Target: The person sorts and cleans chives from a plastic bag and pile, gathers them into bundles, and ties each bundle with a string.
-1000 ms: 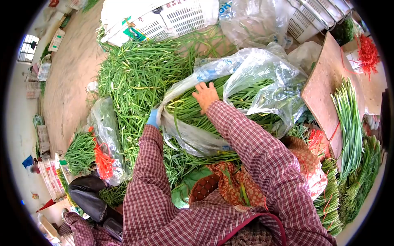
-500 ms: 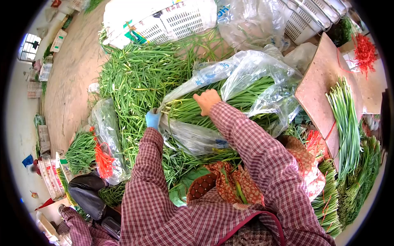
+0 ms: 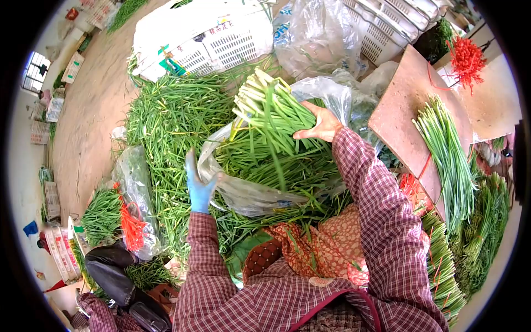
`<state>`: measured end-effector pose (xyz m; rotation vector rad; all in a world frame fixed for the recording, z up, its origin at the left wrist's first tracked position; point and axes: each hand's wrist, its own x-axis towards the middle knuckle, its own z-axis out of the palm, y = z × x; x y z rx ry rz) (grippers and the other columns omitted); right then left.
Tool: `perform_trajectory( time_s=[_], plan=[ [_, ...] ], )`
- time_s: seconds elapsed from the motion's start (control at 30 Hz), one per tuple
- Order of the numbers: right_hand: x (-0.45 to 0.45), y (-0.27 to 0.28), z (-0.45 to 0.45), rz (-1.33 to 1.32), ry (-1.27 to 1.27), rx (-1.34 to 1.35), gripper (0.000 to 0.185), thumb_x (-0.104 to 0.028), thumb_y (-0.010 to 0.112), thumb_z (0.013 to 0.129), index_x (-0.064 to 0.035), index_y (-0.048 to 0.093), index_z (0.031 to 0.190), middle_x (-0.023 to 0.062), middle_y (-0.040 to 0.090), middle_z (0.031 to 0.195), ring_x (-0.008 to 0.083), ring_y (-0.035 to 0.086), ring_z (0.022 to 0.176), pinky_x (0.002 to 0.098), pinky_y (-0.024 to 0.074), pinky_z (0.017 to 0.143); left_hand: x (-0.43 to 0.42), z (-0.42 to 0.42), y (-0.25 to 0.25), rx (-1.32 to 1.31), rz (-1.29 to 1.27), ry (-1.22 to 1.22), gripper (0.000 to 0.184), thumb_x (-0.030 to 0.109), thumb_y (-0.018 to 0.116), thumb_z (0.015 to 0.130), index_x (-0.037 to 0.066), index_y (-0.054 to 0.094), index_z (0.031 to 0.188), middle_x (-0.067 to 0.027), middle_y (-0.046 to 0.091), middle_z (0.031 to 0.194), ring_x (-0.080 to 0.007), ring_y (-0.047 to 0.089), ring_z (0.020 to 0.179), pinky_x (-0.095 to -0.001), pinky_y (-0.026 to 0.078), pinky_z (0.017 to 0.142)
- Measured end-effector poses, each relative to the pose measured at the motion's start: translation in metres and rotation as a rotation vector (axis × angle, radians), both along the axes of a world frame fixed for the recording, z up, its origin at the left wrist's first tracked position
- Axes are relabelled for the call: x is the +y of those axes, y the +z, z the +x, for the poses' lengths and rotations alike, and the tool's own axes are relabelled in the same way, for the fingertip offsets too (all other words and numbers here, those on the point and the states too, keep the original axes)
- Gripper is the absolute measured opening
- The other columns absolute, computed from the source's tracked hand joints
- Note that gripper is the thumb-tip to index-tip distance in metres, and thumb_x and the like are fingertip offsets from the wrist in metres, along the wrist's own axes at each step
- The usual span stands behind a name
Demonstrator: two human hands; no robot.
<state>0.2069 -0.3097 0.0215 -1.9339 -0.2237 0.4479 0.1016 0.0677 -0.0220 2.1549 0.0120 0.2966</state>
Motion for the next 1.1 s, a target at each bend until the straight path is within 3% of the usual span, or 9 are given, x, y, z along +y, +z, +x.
perform_trajectory(
  time_s=[0.13,0.23,0.3,0.47,0.53,0.67,0.8,1.0,1.1],
  plan=[
    [0.008,-0.01,-0.014,-0.111,0.056,-0.096,0.095,-0.043,0.085,0.061,-0.0075,0.041,0.138,0.0163,0.057,0.126,0.0278,0.055,0.115,0.036,0.0404,0.103,-0.088,0.022,0.027,0.034,-0.24,-0.206,0.114,0.052,0.084,0.057,0.005,0.027,0.144,-0.0182,0.035,0.145,-0.0307,0.035,0.133,-0.0487,0.03,0.11],
    [0.017,-0.01,-0.03,-0.245,0.21,-0.224,0.091,-0.044,0.085,0.059,-0.0168,0.044,0.135,0.0151,0.061,0.119,0.0317,0.058,0.109,0.0408,0.0437,0.099,-0.124,0.042,0.014,0.532,-0.214,-0.393,0.101,0.031,0.09,0.056,0.003,0.038,0.138,-0.0149,0.049,0.134,-0.0265,0.048,0.122,-0.0428,0.04,0.103],
    [0.012,0.015,-0.046,-0.49,0.216,-0.306,0.097,-0.044,0.084,0.06,-0.0212,0.035,0.141,0.0144,0.056,0.123,0.0332,0.053,0.115,0.0442,0.0404,0.099,-0.138,0.045,-0.026,0.387,-1.024,-0.411,0.087,0.017,0.091,0.056,0.001,0.047,0.13,-0.0094,0.058,0.121,-0.0217,0.057,0.109,-0.0351,0.047,0.094],
    [-0.001,0.079,-0.064,-0.862,0.278,-0.151,0.106,-0.047,0.083,0.058,-0.0222,0.027,0.145,0.0179,0.049,0.129,0.0335,0.05,0.116,0.0455,0.0404,0.099,-0.143,0.041,-0.023,0.422,-1.034,-0.424,0.084,0.018,0.091,0.056,0.002,0.049,0.127,-0.0086,0.058,0.119,-0.0196,0.058,0.104,-0.0346,0.049,0.091],
    [-0.003,0.1,-0.062,-0.828,0.314,0.022,0.112,-0.051,0.083,0.055,-0.0178,0.026,0.145,0.0204,0.047,0.13,0.0345,0.049,0.117,0.0457,0.0415,0.099,-0.147,0.042,-0.014,0.36,-0.984,-0.456,0.087,0.019,0.092,0.055,0.002,0.048,0.128,-0.0083,0.058,0.12,-0.0197,0.057,0.106,-0.0353,0.049,0.093],
    [0.009,0.093,-0.064,-0.381,0.127,-0.68,0.131,-0.057,0.085,0.044,-0.009,0.02,0.146,0.0243,0.039,0.138,0.0395,0.039,0.127,0.0497,0.0311,0.106,-0.169,0.054,0.006,0.412,-0.916,-0.588,0.1,0.022,0.09,0.057,0.009,0.034,0.14,-0.0086,0.047,0.137,-0.0228,0.047,0.124,-0.0401,0.037,0.107],
    [0.023,0.099,-0.064,-0.357,0.112,-0.726,0.125,-0.047,0.087,0.046,-0.011,0.022,0.146,0.0202,0.041,0.137,0.0374,0.038,0.128,0.0477,0.0288,0.106,-0.192,0.043,0.055,0.403,-0.683,-0.644,0.074,0.025,0.06,0.09,0.01,0.017,0.148,-0.0085,0.029,0.149,-0.0237,0.029,0.138,-0.0388,0.025,0.114],
    [0.017,0.103,-0.066,-0.145,-0.096,-0.655,0.08,-0.022,0.078,0.063,-0.0107,0.043,0.134,0.0134,0.057,0.122,0.0312,0.054,0.111,0.0409,0.0433,0.096,-0.211,0.065,0.053,0.315,-0.008,-0.799,0.085,0.037,0.071,0.081,0.01,0.022,0.145,-0.0118,0.031,0.147,-0.0259,0.034,0.135,-0.0397,0.029,0.111],
    [0.011,0.112,-0.069,0.06,-0.199,-0.576,0.066,-0.011,0.076,0.066,-0.0089,0.05,0.126,0.0077,0.06,0.114,0.0199,0.06,0.102,0.0342,0.0483,0.089,-0.22,0.064,0.078,0.242,-0.012,-0.827,0.106,0.043,0.083,0.064,0.006,0.023,0.144,-0.0159,0.035,0.143,-0.0268,0.037,0.131,-0.0413,0.032,0.109]
  ],
)
